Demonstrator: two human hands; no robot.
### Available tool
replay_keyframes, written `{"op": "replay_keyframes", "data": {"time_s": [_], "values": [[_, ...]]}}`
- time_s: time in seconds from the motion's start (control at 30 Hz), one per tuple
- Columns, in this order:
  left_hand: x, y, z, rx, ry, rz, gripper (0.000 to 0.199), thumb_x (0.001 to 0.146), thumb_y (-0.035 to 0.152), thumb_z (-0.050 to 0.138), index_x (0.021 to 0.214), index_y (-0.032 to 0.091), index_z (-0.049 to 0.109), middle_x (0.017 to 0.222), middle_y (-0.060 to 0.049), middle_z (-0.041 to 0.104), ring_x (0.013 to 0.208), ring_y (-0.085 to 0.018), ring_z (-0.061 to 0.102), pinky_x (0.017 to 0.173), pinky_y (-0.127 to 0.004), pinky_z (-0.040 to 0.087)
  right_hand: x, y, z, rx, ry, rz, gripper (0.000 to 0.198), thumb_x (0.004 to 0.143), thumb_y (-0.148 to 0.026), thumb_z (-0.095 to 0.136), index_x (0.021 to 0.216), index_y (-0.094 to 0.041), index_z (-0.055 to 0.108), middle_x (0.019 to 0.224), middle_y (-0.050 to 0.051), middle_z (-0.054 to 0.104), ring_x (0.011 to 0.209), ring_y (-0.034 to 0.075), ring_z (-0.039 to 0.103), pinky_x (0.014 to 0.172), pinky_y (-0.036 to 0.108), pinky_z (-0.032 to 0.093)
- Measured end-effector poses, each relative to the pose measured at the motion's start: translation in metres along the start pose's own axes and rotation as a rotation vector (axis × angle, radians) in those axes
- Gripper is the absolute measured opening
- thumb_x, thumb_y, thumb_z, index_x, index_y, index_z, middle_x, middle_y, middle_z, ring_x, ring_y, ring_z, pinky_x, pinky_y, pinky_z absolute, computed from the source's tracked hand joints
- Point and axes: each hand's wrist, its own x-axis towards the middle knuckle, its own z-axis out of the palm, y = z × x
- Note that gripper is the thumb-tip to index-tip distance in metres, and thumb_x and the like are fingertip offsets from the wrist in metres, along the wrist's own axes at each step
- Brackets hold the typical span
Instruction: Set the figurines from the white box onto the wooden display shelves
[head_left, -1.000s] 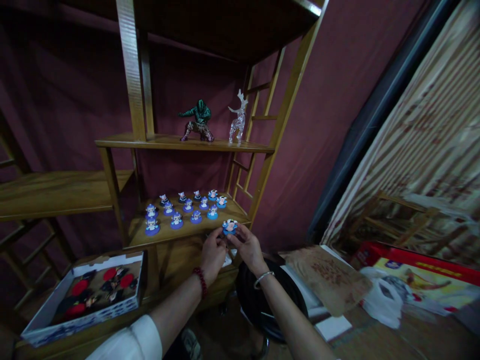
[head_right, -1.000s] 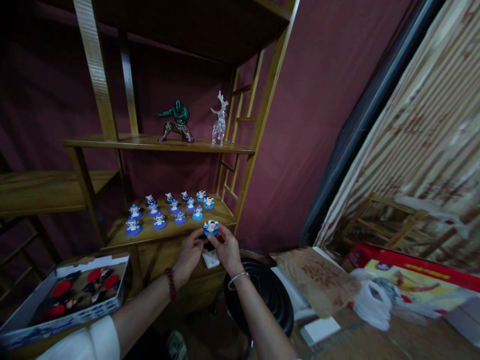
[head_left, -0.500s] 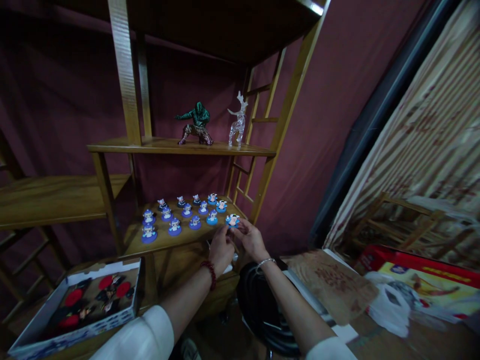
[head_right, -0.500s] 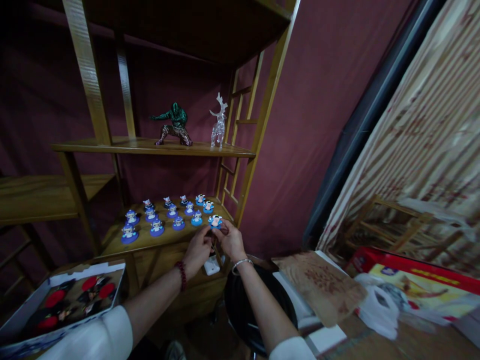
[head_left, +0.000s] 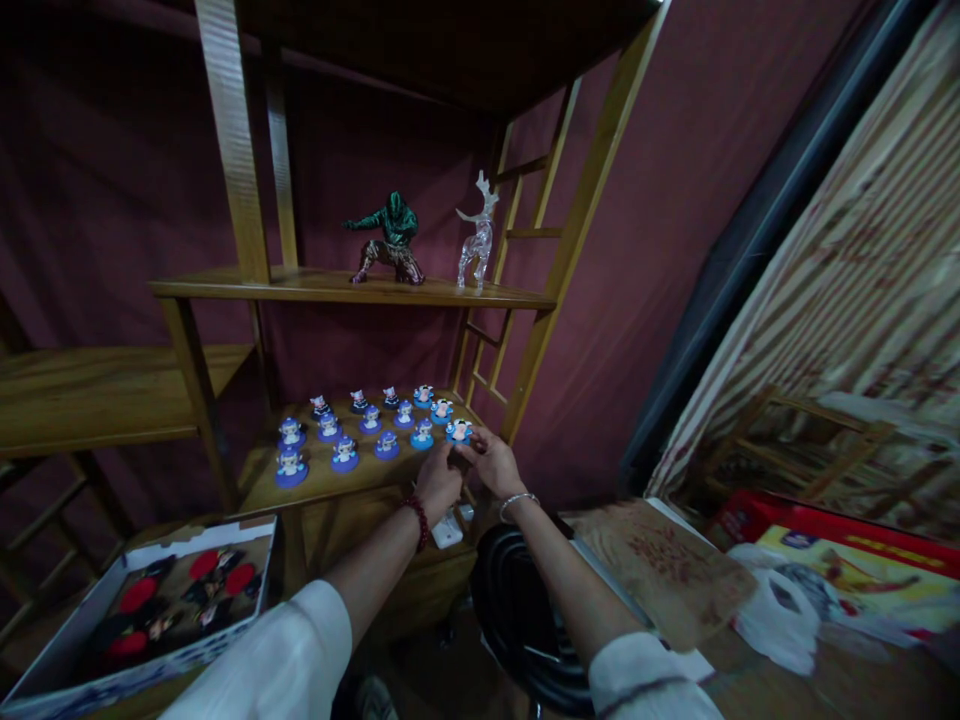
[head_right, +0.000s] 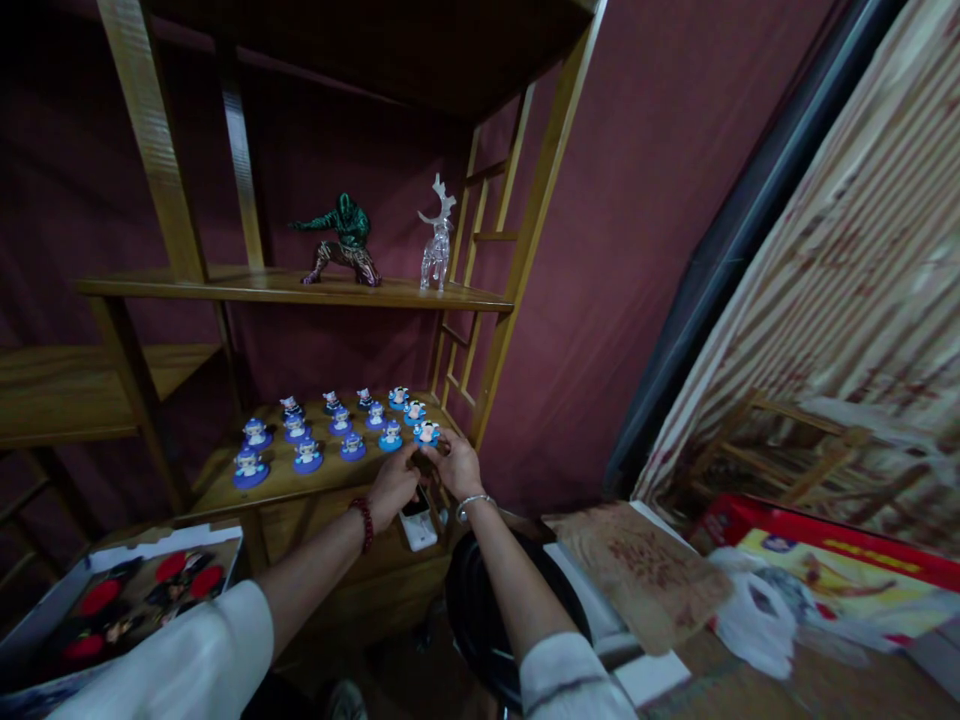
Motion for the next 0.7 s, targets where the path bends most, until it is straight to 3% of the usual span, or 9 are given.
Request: {"op": "replay_keyframes", "data": {"time_s": [0.17,0.33,0.47,0.7], "values": [[0.004,0.000,-0.002,-0.025,-0.041,-0.024,0.034,0.073,0.016,0.041,0.104,0.021,0.053,0.088,-0.003,0.062,0.056,-0.009,0.053,0.042,-0.015,0.038,0.005,0.002,0.003,-0.073,-0.011,-0.008,0.031,0.066,-0.029,0.064,0.096,-0.024,0.057,0.092,0.000,0.064,0.086,0.016,0.059,0.079,0.030,0.047],[0.010,-0.003,-0.002,-0.052,-0.077,-0.032,0.038,0.070,0.010,0.039,0.103,0.021,0.053,0.096,-0.004,0.061,0.055,-0.008,0.054,0.042,-0.016,0.039,0.010,0.000,0.004,-0.098,-0.032,-0.017,0.031,0.067,-0.030,0.064,0.096,-0.025,0.057,0.094,0.000,0.064,0.088,0.016,0.059,0.079,0.030,0.046],[0.013,-0.006,-0.001,-0.050,-0.072,-0.005,0.038,0.069,0.009,0.037,0.100,0.021,0.054,0.091,-0.003,0.062,0.053,-0.008,0.054,0.041,-0.017,0.040,0.012,-0.003,0.003,-0.127,-0.038,-0.005,0.033,0.066,-0.032,0.064,0.097,-0.026,0.058,0.092,0.001,0.065,0.088,0.017,0.060,0.078,0.031,0.046],[0.013,-0.006,0.000,-0.041,-0.083,0.026,0.039,0.068,0.007,0.039,0.101,0.022,0.055,0.098,-0.002,0.059,0.062,-0.008,0.057,0.039,-0.012,0.037,0.019,0.001,0.003,-0.155,-0.063,-0.010,0.035,0.064,-0.028,0.066,0.098,-0.028,0.059,0.091,0.000,0.065,0.088,0.018,0.058,0.080,0.031,0.044]]}}
